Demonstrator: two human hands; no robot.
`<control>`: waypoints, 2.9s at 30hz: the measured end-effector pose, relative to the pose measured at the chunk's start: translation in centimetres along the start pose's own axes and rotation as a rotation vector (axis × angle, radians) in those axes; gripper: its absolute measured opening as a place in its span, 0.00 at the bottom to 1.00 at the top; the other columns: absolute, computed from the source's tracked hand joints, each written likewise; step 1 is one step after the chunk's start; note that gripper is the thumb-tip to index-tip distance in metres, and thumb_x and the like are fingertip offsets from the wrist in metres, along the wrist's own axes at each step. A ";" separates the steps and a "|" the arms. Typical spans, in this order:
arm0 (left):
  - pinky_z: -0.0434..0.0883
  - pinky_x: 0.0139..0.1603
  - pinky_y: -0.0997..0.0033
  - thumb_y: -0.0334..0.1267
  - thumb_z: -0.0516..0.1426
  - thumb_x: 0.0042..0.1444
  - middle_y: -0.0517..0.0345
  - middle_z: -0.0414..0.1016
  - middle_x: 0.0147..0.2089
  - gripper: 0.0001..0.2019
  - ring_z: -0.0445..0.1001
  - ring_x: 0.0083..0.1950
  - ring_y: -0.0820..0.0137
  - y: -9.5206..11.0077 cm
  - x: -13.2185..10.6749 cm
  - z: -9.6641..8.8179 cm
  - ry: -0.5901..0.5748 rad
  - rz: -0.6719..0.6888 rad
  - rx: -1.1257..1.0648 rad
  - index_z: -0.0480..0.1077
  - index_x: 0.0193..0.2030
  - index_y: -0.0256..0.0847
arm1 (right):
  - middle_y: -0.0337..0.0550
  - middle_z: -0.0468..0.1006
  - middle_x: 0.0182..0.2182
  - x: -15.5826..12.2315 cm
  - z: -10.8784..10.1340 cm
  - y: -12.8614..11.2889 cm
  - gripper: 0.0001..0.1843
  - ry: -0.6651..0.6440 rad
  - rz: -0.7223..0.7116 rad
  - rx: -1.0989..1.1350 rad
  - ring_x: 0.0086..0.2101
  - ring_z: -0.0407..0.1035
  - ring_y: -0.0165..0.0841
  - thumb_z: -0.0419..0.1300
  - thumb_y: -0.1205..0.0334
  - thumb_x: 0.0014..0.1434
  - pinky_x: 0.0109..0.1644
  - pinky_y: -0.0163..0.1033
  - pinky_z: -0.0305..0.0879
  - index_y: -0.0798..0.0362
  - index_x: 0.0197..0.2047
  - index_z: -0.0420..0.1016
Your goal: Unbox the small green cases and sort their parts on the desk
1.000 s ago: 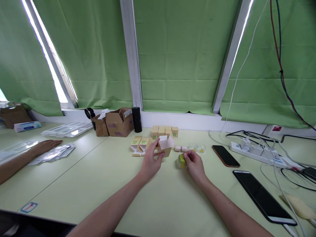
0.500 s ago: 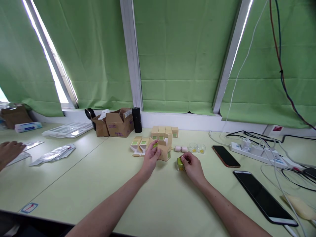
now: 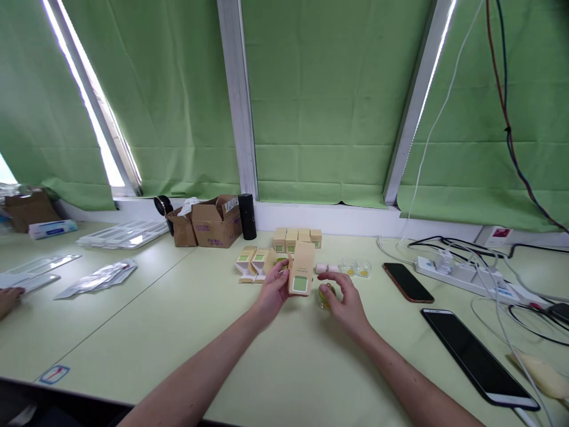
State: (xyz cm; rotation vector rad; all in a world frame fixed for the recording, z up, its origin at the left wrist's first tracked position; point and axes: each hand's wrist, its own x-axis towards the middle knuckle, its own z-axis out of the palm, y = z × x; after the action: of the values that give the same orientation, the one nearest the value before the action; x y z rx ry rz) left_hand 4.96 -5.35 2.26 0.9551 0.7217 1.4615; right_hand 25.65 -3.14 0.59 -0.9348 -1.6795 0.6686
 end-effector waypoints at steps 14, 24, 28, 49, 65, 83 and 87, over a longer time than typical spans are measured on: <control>0.79 0.38 0.64 0.57 0.64 0.60 0.48 0.80 0.52 0.26 0.81 0.44 0.61 -0.1 -0.8 1.1 -0.027 -0.027 0.211 0.72 0.59 0.43 | 0.50 0.80 0.47 -0.4 0.4 -0.5 0.26 -0.047 0.044 0.100 0.51 0.71 0.46 0.61 0.35 0.61 0.54 0.48 0.70 0.48 0.47 0.81; 0.74 0.61 0.51 0.48 0.63 0.63 0.45 0.64 0.73 0.29 0.63 0.72 0.47 -0.6 -1.2 1.1 -0.304 0.192 0.322 0.65 0.69 0.49 | 0.49 0.83 0.40 0.5 -0.2 -0.3 0.27 0.009 0.153 0.282 0.42 0.74 0.44 0.63 0.35 0.59 0.47 0.43 0.67 0.53 0.41 0.80; 0.67 0.69 0.48 0.44 0.62 0.65 0.45 0.63 0.73 0.27 0.60 0.75 0.49 -1.5 -1.2 0.8 -0.278 0.251 0.411 0.64 0.70 0.51 | 0.49 0.83 0.41 0.4 0.1 -0.3 0.26 0.002 0.155 0.324 0.42 0.74 0.43 0.64 0.37 0.59 0.50 0.44 0.67 0.53 0.44 0.80; 0.68 0.65 0.53 0.46 0.62 0.65 0.43 0.68 0.68 0.25 0.67 0.70 0.52 -0.9 -1.3 1.1 -0.270 0.259 0.440 0.62 0.66 0.48 | 0.48 0.81 0.42 0.1 0.4 -0.4 0.26 -0.001 0.125 0.246 0.44 0.73 0.43 0.66 0.38 0.58 0.54 0.47 0.66 0.52 0.46 0.78; 0.70 0.60 0.57 0.27 0.58 0.54 0.47 0.71 0.65 0.31 0.69 0.67 0.54 -0.3 -1.8 1.9 -0.262 0.231 0.456 0.60 0.65 0.48 | 0.51 0.84 0.39 0.5 0.4 -0.5 0.28 -0.007 0.219 0.428 0.41 0.75 0.43 0.68 0.36 0.55 0.47 0.44 0.70 0.54 0.43 0.80; 0.73 0.59 0.56 0.38 0.48 0.72 0.46 0.76 0.61 0.17 0.77 0.60 0.57 -0.4 -2.0 1.2 -0.120 0.519 1.019 0.64 0.65 0.46 | 0.48 0.82 0.39 0.7 0.4 0.4 0.27 0.055 0.197 0.425 0.40 0.74 0.40 0.69 0.37 0.55 0.48 0.45 0.71 0.52 0.44 0.78; 0.73 0.58 0.57 0.38 0.52 0.71 0.46 0.77 0.58 0.14 0.78 0.57 0.58 -0.6 -1.7 1.3 -0.074 0.504 0.969 0.65 0.61 0.44 | 0.46 0.82 0.36 0.6 0.5 -0.3 0.26 0.052 0.159 0.405 0.39 0.74 0.40 0.71 0.37 0.53 0.45 0.43 0.71 0.52 0.41 0.79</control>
State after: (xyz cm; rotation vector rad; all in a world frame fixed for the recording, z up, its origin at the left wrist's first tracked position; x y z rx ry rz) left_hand 6.34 -7.13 2.10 2.0312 1.2330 1.4715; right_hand 25.05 -2.78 1.05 -0.7892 -1.3632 1.0374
